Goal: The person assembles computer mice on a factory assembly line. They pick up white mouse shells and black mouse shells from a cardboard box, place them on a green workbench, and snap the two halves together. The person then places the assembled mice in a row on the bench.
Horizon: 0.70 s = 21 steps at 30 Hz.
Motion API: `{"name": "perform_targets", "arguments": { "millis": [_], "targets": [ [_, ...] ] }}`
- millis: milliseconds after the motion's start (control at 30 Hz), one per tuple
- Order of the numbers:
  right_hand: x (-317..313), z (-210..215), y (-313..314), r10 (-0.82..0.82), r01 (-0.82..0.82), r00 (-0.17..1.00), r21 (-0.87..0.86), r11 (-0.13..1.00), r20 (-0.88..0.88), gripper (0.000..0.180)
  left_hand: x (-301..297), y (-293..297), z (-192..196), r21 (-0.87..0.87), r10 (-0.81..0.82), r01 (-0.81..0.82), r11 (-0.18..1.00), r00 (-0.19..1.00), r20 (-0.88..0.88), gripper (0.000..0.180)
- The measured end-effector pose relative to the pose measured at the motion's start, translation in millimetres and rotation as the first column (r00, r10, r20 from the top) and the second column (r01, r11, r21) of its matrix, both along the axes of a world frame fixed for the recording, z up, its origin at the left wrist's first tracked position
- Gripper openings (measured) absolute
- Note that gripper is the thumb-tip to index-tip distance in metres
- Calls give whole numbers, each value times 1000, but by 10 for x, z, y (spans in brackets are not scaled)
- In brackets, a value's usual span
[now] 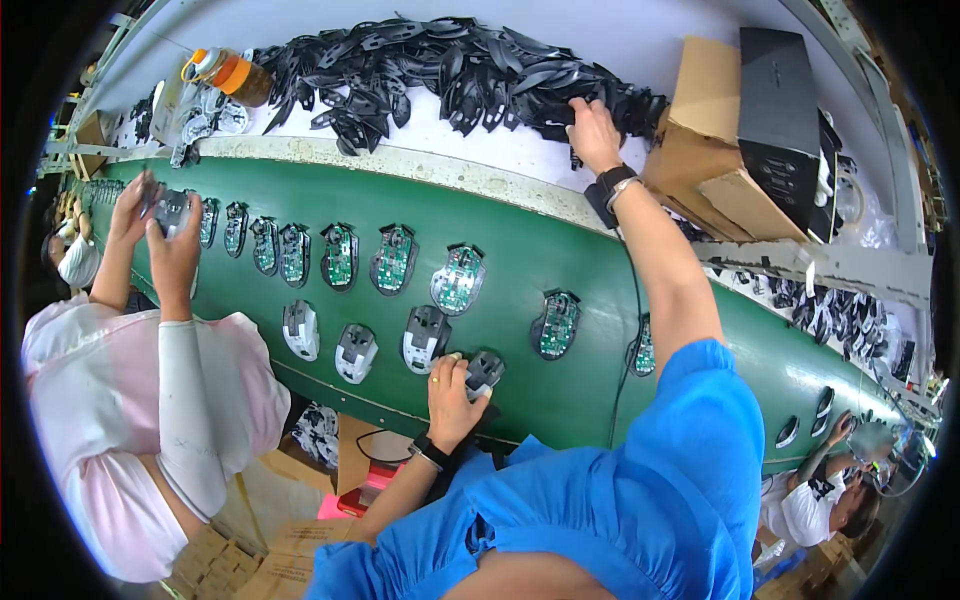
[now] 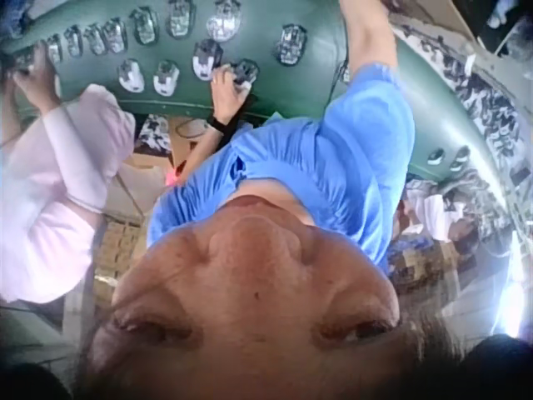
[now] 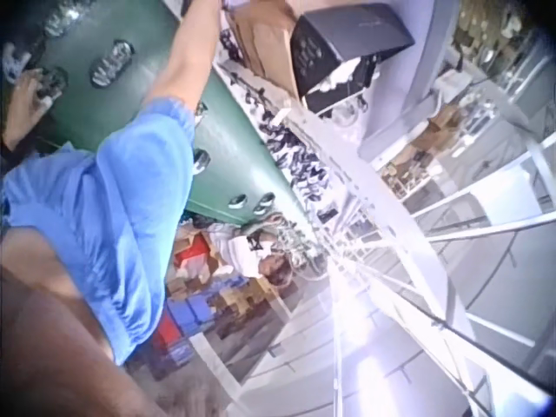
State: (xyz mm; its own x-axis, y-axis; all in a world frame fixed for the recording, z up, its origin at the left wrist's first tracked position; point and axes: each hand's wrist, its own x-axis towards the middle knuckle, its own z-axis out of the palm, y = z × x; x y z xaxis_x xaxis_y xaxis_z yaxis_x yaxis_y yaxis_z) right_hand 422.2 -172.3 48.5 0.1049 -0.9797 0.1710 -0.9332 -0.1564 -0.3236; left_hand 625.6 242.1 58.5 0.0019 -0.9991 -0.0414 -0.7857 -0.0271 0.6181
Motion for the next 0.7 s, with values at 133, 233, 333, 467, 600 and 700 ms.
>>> {"name": "perform_targets", "arguments": {
  "millis": [133, 233, 333, 467, 600, 700],
  "targets": [
    [-95, 29, -21, 98, -112, 991, -175, 978, -88, 26, 13, -76, -8, -8, 35, -35, 999, 998, -45, 63],
    [-245, -77, 15, 152, -178, 981, -242, 954, -123, 33, 35, -20, 29, 10, 40, -39, 999, 997, -64, 66],
    [-297, 67, 28, 186, -224, 971, -301, 927, -148, 30, 67, 19, 75, 5, 60, -60, 998, 992, -107, 66],
    [-384, 262, 239, 323, -302, 946, -396, 867, -13, 17, 108, 18, 175, 98, 175, -150, 984, 927, -332, 62],
    [-173, 643, 1432, 487, -378, 852, -419, 825, 191, 16, 131, 155, -35, 407, 517, -324, 854, 443, -732, 58],
    [-256, 540, 2743, 706, -629, 683, -341, 699, 187, 21, 220, 76, 221, 583, 581, -24, 812, -52, -812, 50]
  ]
}}
